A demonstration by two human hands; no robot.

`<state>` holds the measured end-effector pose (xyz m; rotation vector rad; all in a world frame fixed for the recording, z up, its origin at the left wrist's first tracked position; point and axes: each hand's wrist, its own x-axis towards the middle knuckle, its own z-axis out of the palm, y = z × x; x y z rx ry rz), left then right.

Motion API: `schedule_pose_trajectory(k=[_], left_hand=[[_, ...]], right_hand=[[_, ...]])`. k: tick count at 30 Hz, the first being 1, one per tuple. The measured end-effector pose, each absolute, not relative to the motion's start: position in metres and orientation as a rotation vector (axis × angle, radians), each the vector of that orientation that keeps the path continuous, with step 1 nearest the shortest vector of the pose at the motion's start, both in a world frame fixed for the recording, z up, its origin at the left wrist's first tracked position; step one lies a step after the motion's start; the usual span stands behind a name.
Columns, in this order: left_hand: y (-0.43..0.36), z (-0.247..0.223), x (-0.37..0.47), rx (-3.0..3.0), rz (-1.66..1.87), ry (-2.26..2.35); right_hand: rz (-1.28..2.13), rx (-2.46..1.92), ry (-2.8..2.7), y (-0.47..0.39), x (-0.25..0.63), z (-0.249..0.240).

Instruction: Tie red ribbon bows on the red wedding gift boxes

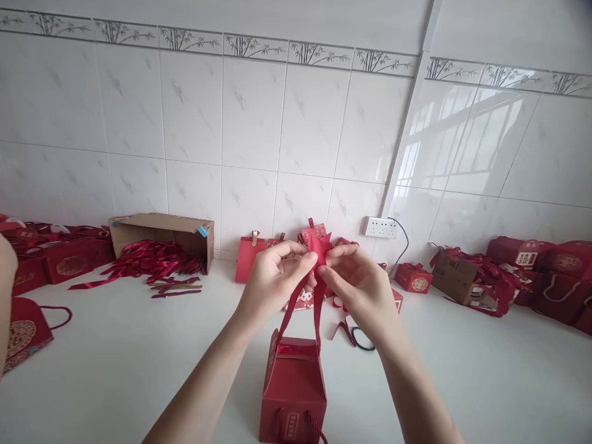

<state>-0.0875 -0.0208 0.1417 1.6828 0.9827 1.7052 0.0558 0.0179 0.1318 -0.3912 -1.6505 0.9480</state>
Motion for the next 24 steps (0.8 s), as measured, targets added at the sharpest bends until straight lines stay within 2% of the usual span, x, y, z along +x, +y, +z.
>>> schedule_pose_trajectory(k=[17, 24], left_hand=[[-0.0255, 0.1428, -0.0839, 1.768, 1.617, 1.050], [-0.0242, 0.1415, -0.0825, 1.680, 1.603, 0.985]], right_hand=[[1.056, -0.355, -1.552, 0.0242, 0.0604, 0.1321], [0.878, -0.334, -1.489, 0.0156, 0.0571, 0.1296]])
